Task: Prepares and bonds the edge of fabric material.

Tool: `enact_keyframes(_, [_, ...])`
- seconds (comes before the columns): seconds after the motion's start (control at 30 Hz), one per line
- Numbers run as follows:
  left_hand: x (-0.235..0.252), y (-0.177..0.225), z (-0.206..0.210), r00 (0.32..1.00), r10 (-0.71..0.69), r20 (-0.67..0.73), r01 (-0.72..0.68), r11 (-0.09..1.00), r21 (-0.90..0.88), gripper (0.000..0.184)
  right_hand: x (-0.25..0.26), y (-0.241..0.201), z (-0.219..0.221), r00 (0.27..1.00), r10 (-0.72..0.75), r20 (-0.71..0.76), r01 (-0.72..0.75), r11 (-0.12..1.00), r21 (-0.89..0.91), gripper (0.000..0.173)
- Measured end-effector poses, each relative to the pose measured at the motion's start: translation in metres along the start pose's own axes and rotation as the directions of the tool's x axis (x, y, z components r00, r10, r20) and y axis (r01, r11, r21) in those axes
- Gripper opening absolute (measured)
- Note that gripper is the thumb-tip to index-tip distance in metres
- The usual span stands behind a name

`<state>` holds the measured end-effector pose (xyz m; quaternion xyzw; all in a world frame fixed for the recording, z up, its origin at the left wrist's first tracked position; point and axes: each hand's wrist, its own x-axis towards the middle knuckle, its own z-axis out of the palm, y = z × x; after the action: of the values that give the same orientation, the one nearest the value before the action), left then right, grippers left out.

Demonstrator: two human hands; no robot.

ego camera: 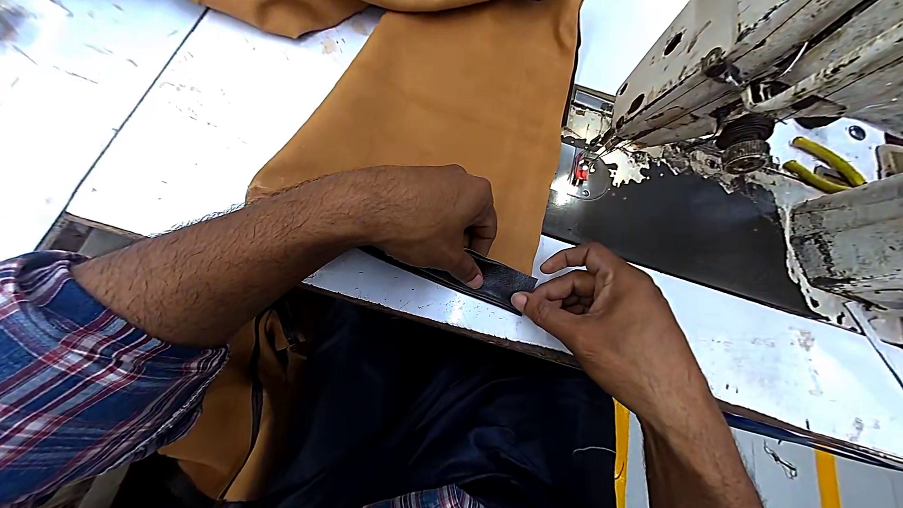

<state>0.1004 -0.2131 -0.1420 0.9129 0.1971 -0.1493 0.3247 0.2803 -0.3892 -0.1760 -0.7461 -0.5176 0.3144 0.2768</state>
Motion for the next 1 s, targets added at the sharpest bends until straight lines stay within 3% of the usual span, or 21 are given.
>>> enact_keyframes(0.23, [0.001, 0.001, 0.000, 1.000, -0.012, 0.008, 0.012, 1.000, 0.002, 0.019, 0.001, -0.001, 0.002, 1.000, -0.011, -0.019, 0.011, 1.000, -0.028, 0.038])
enact_keyframes(0.37, [0.001, 0.001, 0.002, 1.000, -0.016, -0.006, 0.016, 1.000, -0.012, 0.018, -0.003, -0.010, 0.004, 0.996, -0.083, -0.034, 0.074, 0.974, -0.214, 0.040])
enact_keyframes(0.47, [0.001, 0.003, 0.002, 1.000, -0.026, -0.007, 0.026, 0.999, -0.021, 0.019, -0.005, -0.010, 0.009, 0.960, -0.275, -0.055, 0.239, 0.904, -0.356, 0.035])
enact_keyframes(0.57, [0.001, 0.004, 0.001, 0.999, -0.032, 0.003, 0.032, 0.999, -0.022, 0.020, -0.012, -0.006, 0.023, 0.823, -0.557, -0.111, 0.484, 0.790, -0.377, 0.018])
enact_keyframes(0.6, [0.001, 0.004, 0.001, 1.000, -0.028, -0.001, 0.028, 0.999, -0.026, 0.020, -0.016, -0.004, 0.031, 0.778, -0.615, -0.126, 0.534, 0.754, -0.383, 0.020])
enact_keyframes(0.67, [0.001, 0.003, 0.002, 1.000, 0.001, -0.018, -0.001, 1.000, -0.030, 0.021, -0.025, 0.001, 0.048, 0.739, -0.665, -0.107, 0.585, 0.713, -0.386, 0.036])
enact_keyframes(0.8, [-0.002, 0.003, 0.002, 1.000, 0.012, -0.011, -0.013, 1.000, -0.029, 0.018, -0.035, 0.015, 0.079, 0.797, -0.604, 0.009, 0.512, 0.666, -0.542, 0.086])
enact_keyframes(1.0, [-0.055, -0.023, -0.020, 0.989, -0.141, -0.047, 0.148, 0.969, 0.200, 0.014, -0.037, 0.016, 0.082, 0.815, -0.578, 0.047, 0.464, 0.603, -0.649, 0.099])
